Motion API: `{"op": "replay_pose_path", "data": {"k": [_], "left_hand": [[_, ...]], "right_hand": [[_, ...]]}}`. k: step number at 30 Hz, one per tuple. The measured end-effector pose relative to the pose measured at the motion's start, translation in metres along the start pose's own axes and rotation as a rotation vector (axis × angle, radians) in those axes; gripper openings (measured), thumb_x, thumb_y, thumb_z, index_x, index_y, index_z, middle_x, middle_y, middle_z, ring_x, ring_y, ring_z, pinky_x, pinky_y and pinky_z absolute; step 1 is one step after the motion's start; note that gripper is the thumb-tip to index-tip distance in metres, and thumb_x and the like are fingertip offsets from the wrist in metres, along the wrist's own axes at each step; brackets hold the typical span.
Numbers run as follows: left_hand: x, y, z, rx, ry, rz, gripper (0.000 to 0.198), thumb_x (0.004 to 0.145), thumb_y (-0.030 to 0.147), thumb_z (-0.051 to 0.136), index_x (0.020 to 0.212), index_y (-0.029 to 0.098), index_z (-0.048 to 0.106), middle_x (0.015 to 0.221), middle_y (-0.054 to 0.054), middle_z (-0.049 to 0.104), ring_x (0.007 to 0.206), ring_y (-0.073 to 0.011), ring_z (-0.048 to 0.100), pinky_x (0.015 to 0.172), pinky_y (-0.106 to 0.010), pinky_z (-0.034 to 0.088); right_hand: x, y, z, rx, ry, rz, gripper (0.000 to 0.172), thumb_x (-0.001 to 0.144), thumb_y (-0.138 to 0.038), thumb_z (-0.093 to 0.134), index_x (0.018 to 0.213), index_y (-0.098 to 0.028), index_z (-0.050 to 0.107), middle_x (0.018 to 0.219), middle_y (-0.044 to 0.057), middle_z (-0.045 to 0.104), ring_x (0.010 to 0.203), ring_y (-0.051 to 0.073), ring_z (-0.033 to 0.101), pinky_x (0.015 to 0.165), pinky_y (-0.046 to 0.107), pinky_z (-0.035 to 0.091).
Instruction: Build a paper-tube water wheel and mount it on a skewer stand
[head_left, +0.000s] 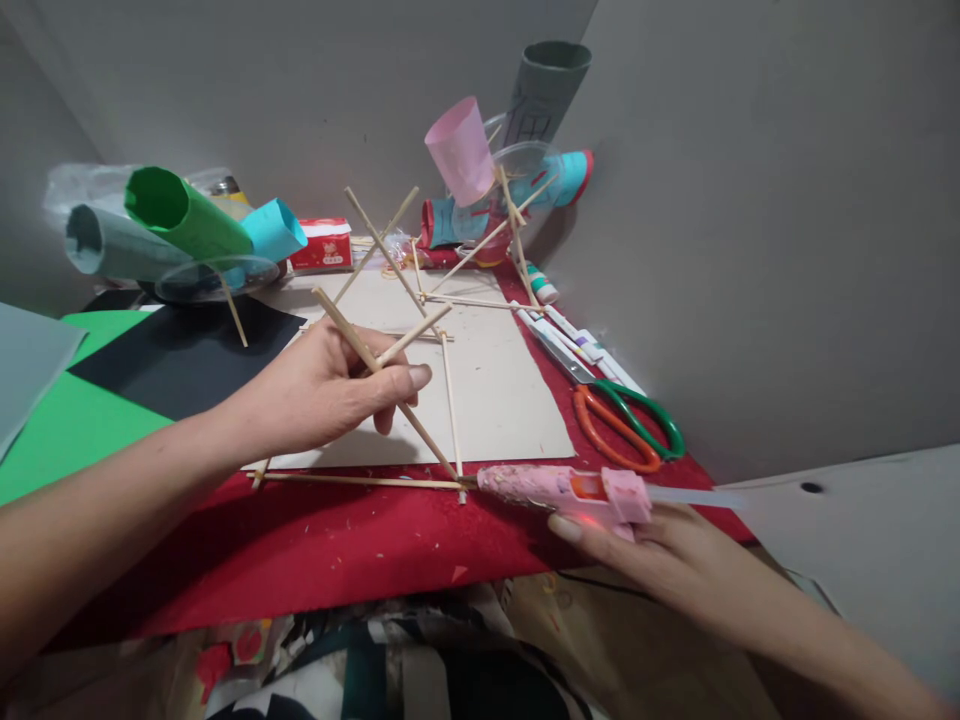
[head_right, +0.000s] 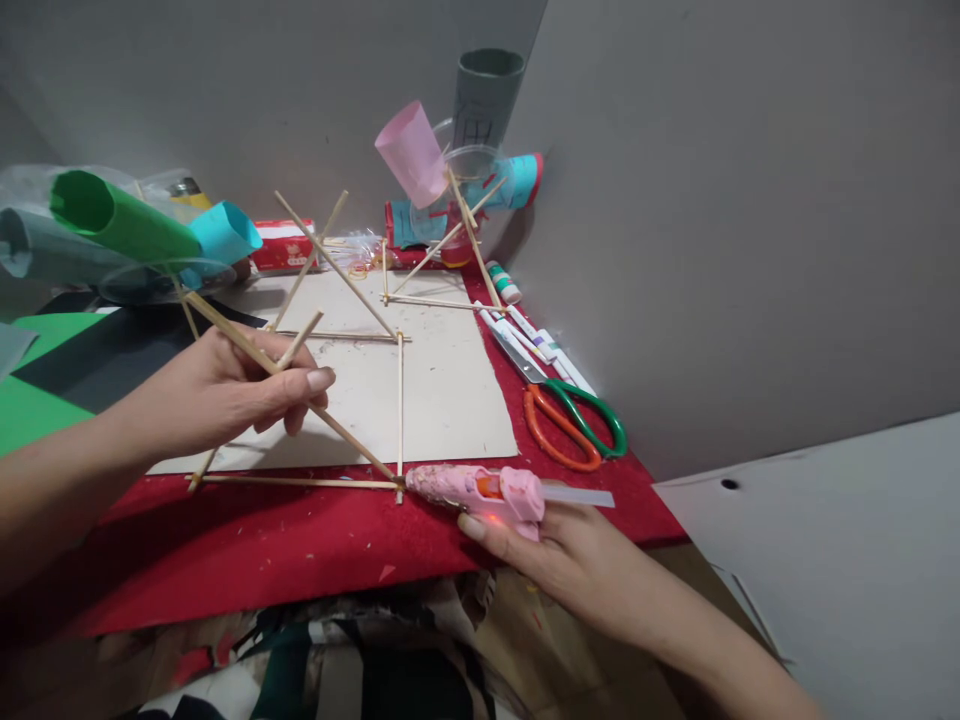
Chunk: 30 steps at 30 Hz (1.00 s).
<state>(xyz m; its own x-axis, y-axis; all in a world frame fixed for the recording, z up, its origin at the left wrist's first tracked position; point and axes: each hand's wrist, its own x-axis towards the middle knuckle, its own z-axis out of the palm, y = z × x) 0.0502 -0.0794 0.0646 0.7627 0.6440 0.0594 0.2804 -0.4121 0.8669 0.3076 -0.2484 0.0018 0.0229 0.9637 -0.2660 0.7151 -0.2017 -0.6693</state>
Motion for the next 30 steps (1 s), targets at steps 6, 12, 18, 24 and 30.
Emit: {"op": "replay_pose_path", "data": {"k": [6,12,18,24,30], "left_hand": [[0.0031,-0.0032,-0.001,0.008,-0.02,0.002,0.025,0.089,0.03,0.061,0.071,0.014,0.067,0.052,0.002,0.062,0.043,-0.0054,0.047,0.04,-0.015,0.035],[0.0039,-0.0036,-0.0008,-0.016,-0.023,-0.005,0.022,0.088,0.028,0.062,0.071,0.014,0.066,0.052,0.002,0.061,0.043,-0.0054,0.046,0.039,-0.015,0.034],[0.0022,-0.0033,-0.0021,0.001,-0.039,-0.008,0.022,0.088,0.028,0.062,0.071,0.014,0.067,0.053,0.002,0.061,0.043,-0.0048,0.043,0.039,-0.014,0.032],[0.0027,-0.003,-0.004,0.041,-0.031,-0.005,0.026,0.088,0.031,0.061,0.069,0.014,0.067,0.052,0.001,0.061,0.042,-0.0059,0.045,0.039,-0.015,0.034],[0.0031,-0.0023,-0.0063,0.025,-0.031,-0.023,0.025,0.087,0.031,0.061,0.071,0.014,0.067,0.053,0.001,0.061,0.042,-0.0063,0.046,0.039,-0.016,0.035]], "right_hand": [[-0.0019,-0.0001,0.0012,-0.033,0.024,-0.016,0.05,0.086,-0.064,0.05,0.07,-0.023,0.074,0.066,0.001,0.07,0.06,0.02,0.065,0.062,0.028,0.059],[-0.0017,0.0028,0.0015,-0.026,0.032,-0.013,0.049,0.085,-0.064,0.052,0.074,-0.023,0.076,0.067,0.002,0.071,0.061,0.02,0.067,0.063,0.028,0.06],[0.0029,0.0037,0.0019,-0.011,0.011,-0.018,0.047,0.086,-0.064,0.053,0.088,-0.024,0.077,0.093,0.003,0.077,0.085,0.024,0.072,0.074,0.03,0.06],[0.0039,0.0029,0.0027,-0.026,-0.003,-0.015,0.045,0.089,-0.062,0.052,0.08,-0.023,0.074,0.083,0.001,0.075,0.077,0.021,0.071,0.072,0.029,0.059],[0.0013,0.0072,0.0018,-0.045,0.03,-0.065,0.044,0.088,-0.062,0.051,0.09,-0.025,0.076,0.094,0.004,0.077,0.085,0.026,0.072,0.072,0.033,0.06]]}}
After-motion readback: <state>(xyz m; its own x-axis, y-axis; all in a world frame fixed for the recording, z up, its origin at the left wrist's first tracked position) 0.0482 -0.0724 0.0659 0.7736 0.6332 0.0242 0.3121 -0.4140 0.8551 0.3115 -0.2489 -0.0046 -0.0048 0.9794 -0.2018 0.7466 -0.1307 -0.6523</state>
